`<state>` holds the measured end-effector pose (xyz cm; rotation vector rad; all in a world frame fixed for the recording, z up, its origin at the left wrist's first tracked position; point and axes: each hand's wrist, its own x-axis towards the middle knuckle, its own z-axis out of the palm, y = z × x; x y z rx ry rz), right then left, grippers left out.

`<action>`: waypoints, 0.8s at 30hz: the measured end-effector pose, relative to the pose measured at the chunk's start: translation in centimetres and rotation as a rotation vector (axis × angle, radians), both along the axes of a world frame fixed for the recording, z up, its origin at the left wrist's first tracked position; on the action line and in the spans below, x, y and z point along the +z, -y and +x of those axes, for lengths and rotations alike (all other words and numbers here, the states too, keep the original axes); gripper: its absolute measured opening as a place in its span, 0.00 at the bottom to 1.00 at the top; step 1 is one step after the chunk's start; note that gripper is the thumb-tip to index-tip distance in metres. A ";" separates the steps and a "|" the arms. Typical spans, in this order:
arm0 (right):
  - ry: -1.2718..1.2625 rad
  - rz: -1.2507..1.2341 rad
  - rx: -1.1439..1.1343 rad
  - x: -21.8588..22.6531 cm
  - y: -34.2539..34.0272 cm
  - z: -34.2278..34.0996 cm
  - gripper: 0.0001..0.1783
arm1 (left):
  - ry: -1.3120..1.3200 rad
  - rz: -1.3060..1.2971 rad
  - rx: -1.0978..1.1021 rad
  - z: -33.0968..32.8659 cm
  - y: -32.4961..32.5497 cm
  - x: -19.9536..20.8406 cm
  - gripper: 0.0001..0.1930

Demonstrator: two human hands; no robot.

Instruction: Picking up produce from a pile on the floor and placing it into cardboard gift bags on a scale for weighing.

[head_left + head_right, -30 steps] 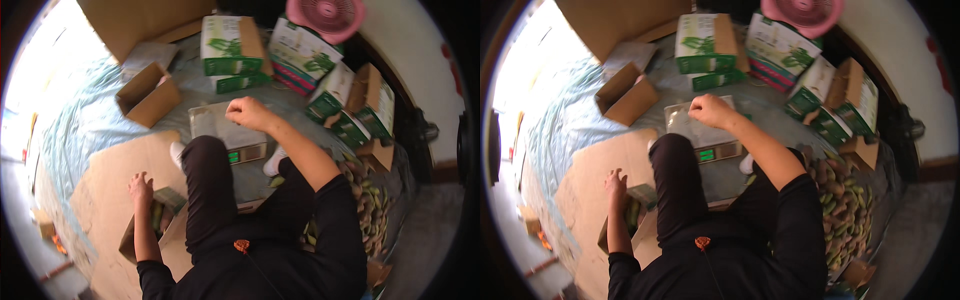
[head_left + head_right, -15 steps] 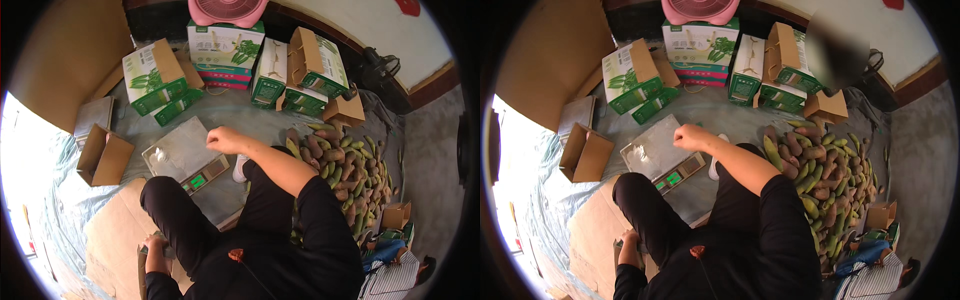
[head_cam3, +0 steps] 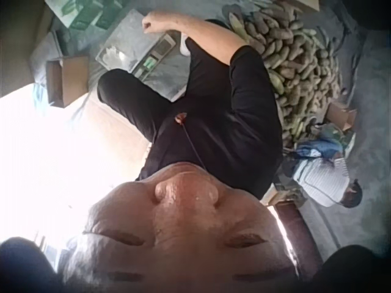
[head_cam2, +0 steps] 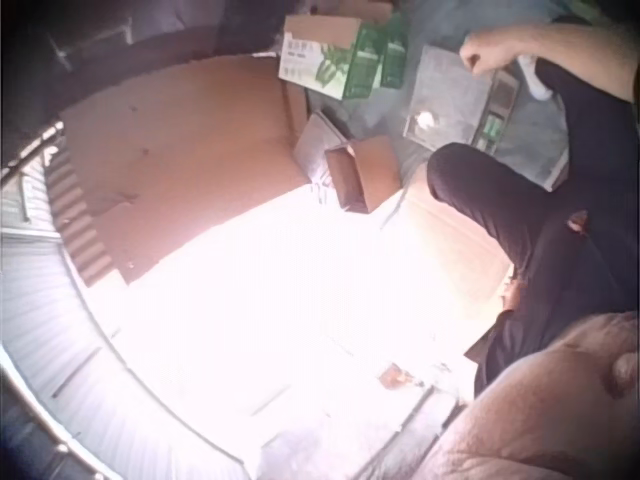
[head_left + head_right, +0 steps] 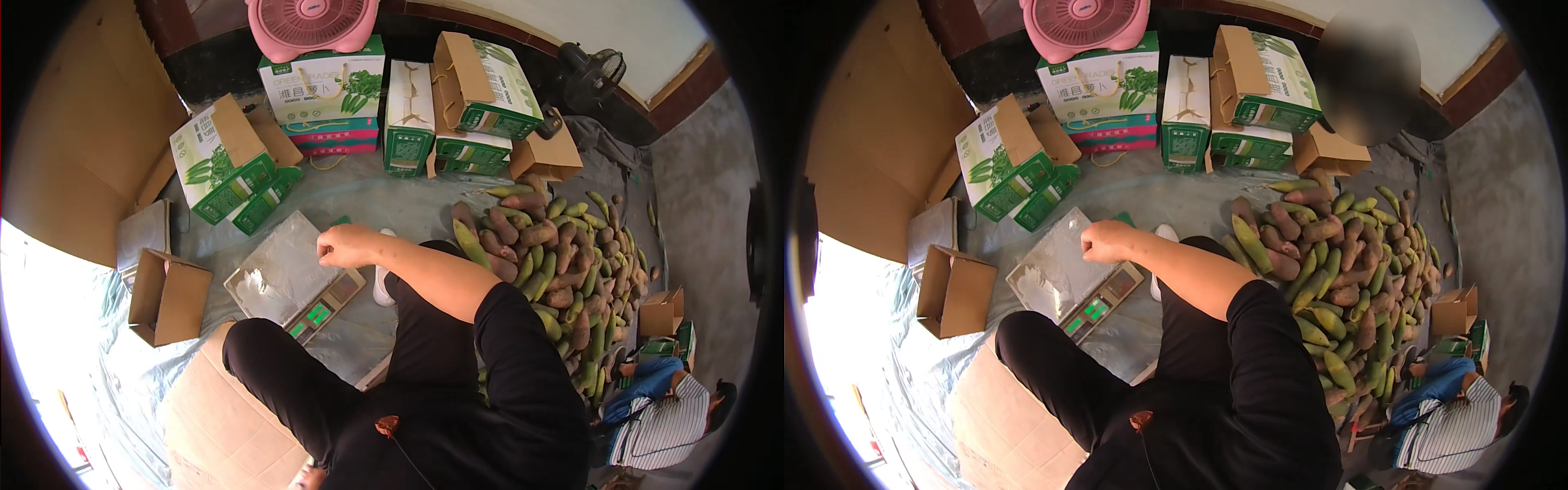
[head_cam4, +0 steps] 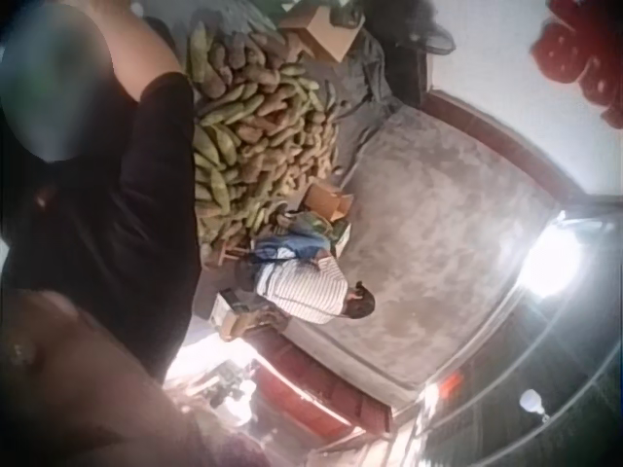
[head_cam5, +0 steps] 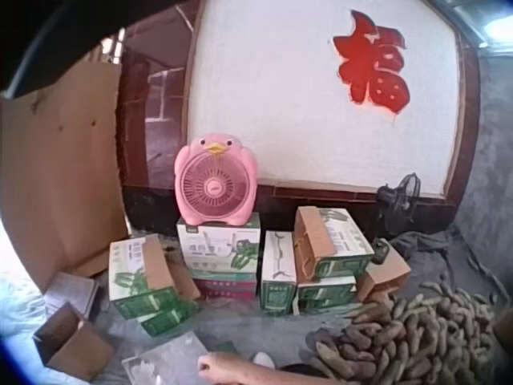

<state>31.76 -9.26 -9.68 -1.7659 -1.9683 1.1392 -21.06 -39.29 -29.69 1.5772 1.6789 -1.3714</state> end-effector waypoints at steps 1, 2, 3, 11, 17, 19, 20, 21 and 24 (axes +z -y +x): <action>-0.003 0.012 -0.003 0.0 -0.1 0.0 0.14 | 0.061 0.035 0.063 -0.6 -0.4 -0.2 0.22; -0.005 0.019 0.012 -0.1 -0.2 0.1 0.14 | 0.124 0.070 0.124 -1.2 -0.7 -0.4 0.22; -0.008 0.026 0.031 -0.1 -0.3 0.0 0.14 | 0.187 0.105 0.188 -1.7 -1.4 -0.9 0.22; -0.079 0.186 -0.037 4.0 -0.5 1.2 0.10 | 0.726 0.358 0.673 -4.0 -6.8 -3.9 0.19; 0.175 0.360 -0.335 7.0 -2.1 9.8 0.12 | 0.899 0.865 0.618 -2.7 -19.1 -1.0 0.07; 0.384 0.326 -0.512 7.4 -1.8 14.3 0.11 | 1.227 0.945 0.557 3.3 -25.4 5.8 0.08; 0.460 0.302 -0.579 7.7 -1.8 16.1 0.12 | 1.340 0.984 0.510 6.0 -27.7 9.9 0.09; 0.602 0.389 -0.671 6.0 -2.0 19.0 0.13 | 1.283 0.985 0.494 9.0 -29.7 13.4 0.10; 0.753 0.291 -0.757 6.0 -2.4 23.5 0.17 | 1.260 0.917 0.436 15.8 -32.5 21.0 0.12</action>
